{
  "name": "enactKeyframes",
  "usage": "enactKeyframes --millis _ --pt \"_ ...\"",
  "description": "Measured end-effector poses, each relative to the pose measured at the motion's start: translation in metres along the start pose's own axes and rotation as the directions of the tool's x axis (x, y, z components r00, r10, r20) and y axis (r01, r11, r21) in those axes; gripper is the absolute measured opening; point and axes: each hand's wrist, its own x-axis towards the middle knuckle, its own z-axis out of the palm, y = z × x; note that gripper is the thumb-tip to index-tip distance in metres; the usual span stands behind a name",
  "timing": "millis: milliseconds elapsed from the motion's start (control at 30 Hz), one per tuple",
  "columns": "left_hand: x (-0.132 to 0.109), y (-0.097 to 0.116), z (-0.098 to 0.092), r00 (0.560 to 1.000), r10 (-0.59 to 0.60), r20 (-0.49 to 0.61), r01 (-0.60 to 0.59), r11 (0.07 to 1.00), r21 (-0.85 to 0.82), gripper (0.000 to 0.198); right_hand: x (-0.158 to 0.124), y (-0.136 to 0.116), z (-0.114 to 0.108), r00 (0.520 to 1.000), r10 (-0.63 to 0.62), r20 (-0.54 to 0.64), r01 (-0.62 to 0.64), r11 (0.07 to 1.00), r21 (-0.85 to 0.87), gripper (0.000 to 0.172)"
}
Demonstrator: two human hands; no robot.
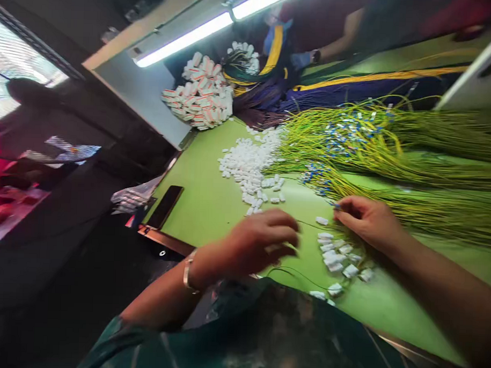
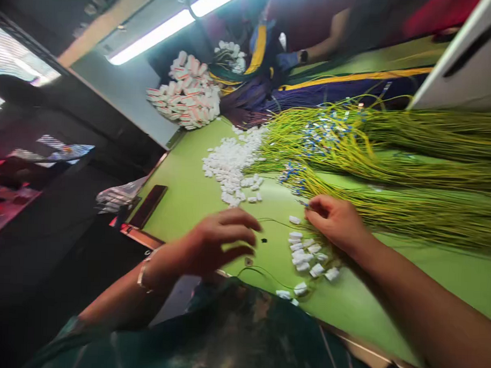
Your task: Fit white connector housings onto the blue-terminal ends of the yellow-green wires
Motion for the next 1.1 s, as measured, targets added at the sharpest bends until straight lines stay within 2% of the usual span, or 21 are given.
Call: enactKeyframes --millis 67,100,167,267,333,433,533,600,633,667,733,800,867,933,1000,1100 --pt "0.009 -0.01 -0.012 0.977 0.094 0.193 -0.146 0.949 0.279 0.013 0.001 -0.003 0.0 0.999 -0.031 -0.043 0.034 0.998 0.055 0.026" --pt "0.011 -0.02 -0.02 0.961 0.152 0.232 -0.237 0.886 0.399 0.017 0.002 -0.003 0.0 0.999 -0.044 -0.031 0.046 0.996 0.073 0.023" --pt "0.013 -0.046 -0.032 0.943 0.184 0.278 -0.303 0.82 0.485 0.021 0.003 -0.004 0.0 0.999 -0.043 -0.03 0.045 0.995 0.094 0.02" --pt "0.011 -0.082 -0.039 0.916 0.303 0.261 -0.399 0.737 0.546 0.024 0.005 -0.004 0.0 0.999 -0.05 -0.013 0.051 0.994 0.095 0.019" --pt "0.01 -0.094 -0.04 0.904 0.358 0.234 -0.426 0.714 0.556 0.023 0.005 -0.004 0.0 0.999 -0.049 -0.018 0.051 0.995 0.089 0.018" --pt "0.011 -0.093 -0.039 0.904 0.386 0.184 -0.42 0.721 0.551 0.019 0.006 -0.005 0.0 0.999 -0.02 -0.049 0.025 0.994 0.106 0.013" --pt "0.016 -0.076 -0.036 0.915 0.397 0.071 -0.371 0.761 0.531 0.012 0.007 -0.007 -0.001 0.999 0.0 -0.048 0.007 0.99 0.14 0.008" --pt "0.023 -0.059 -0.03 0.927 0.365 -0.083 -0.292 0.844 0.45 0.01 0.008 -0.007 -0.002 0.999 0.01 -0.044 -0.003 0.986 0.164 0.008" --pt "0.028 -0.049 -0.024 0.937 0.304 -0.169 -0.225 0.9 0.373 0.012 0.008 -0.007 -0.003 0.999 0.014 -0.044 -0.006 0.985 0.174 0.008" --pt "0.034 -0.04 -0.017 0.945 0.214 -0.247 -0.145 0.952 0.268 0.017 0.008 -0.007 -0.003 0.999 0.016 -0.044 -0.008 0.983 0.182 0.009" --pt "0.052 -0.023 0.005 0.96 -0.04 -0.276 0.046 0.999 0.014 0.026 0.009 -0.006 -0.003 0.999 0.013 -0.04 -0.006 0.983 0.186 0.01" --pt "0.072 -0.012 0.033 0.972 -0.193 -0.131 0.162 0.963 -0.214 0.029 0.009 -0.005 -0.004 0.999 0.003 -0.033 0.003 0.983 0.181 0.014" --pt "0.091 -0.007 0.063 0.97 -0.241 -0.023 0.208 0.878 -0.43 0.029 0.008 -0.004 -0.004 1.0 -0.005 -0.022 0.01 0.982 0.187 0.017" --pt "0.104 -0.006 0.087 0.96 -0.269 0.08 0.265 0.775 -0.574 0.03 0.007 -0.004 -0.005 1.0 -0.009 -0.025 0.014 0.979 0.203 0.018" --pt "0.11 -0.01 0.102 0.948 -0.279 0.154 0.31 0.697 -0.646 0.03 0.007 -0.004 -0.005 0.999 -0.014 -0.037 0.021 0.976 0.215 0.018" --pt "0.11 -0.017 0.107 0.938 -0.29 0.19 0.338 0.649 -0.682 0.029 0.007 -0.004 -0.005 0.998 -0.018 -0.06 0.031 0.976 0.216 0.017"
